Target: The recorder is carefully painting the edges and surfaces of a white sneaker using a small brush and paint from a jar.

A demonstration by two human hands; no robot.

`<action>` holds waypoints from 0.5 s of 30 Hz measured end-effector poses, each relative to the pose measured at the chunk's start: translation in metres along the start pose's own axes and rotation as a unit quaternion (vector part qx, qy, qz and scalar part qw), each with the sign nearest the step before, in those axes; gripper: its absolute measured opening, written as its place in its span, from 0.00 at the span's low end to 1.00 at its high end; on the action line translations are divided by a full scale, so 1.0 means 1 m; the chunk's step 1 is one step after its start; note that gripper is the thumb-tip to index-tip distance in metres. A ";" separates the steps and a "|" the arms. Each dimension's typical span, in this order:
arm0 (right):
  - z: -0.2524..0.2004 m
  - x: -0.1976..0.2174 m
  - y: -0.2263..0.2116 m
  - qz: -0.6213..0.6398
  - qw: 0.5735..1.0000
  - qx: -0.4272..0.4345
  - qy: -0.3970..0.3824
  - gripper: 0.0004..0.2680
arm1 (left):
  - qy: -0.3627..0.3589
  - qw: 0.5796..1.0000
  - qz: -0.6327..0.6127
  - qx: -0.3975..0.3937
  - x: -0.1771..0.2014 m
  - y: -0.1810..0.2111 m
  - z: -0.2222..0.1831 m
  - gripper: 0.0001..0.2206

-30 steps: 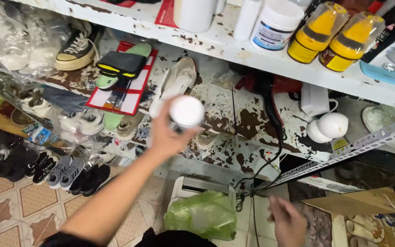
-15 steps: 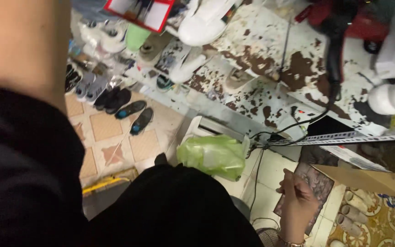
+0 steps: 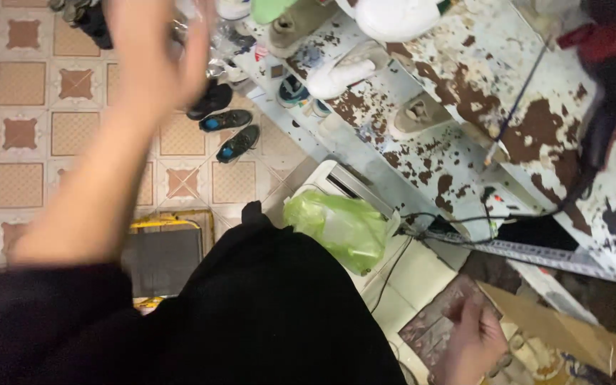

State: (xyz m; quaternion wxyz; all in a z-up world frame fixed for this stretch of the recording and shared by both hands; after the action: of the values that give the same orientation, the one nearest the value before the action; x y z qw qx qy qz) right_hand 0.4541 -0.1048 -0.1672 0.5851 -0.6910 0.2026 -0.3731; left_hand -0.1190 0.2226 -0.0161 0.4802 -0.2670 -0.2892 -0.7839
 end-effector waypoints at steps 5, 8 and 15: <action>0.051 -0.020 -0.049 -0.077 0.993 0.085 -0.039 0.06 | -0.367 0.906 0.118 0.174 -0.084 -0.050 -0.392 0.28; 0.079 -0.051 -0.112 -0.212 0.956 0.192 -0.058 0.06 | -0.516 0.793 0.017 0.322 -0.043 -0.014 -0.588 0.28; 0.228 -0.116 -0.117 -0.215 0.918 0.293 -0.156 0.07 | -0.579 0.585 0.010 0.568 0.057 0.016 -0.787 0.29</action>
State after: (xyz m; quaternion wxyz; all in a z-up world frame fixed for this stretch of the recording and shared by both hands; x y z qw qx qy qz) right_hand 0.5327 0.1557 -0.0956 0.6912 -0.5647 -0.1633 -0.4204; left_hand -0.2382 -0.3756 -0.5164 0.2730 -0.3405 -0.8896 -0.1347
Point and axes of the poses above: each hand's wrist, its own z-axis towards the middle knuckle, its own x-axis out of the back of the hand, y = z × x, the point moved 10 cm from there along z, towards the middle knuckle, and after that the axes turned 6 degrees about y, right-handed, at the moved point
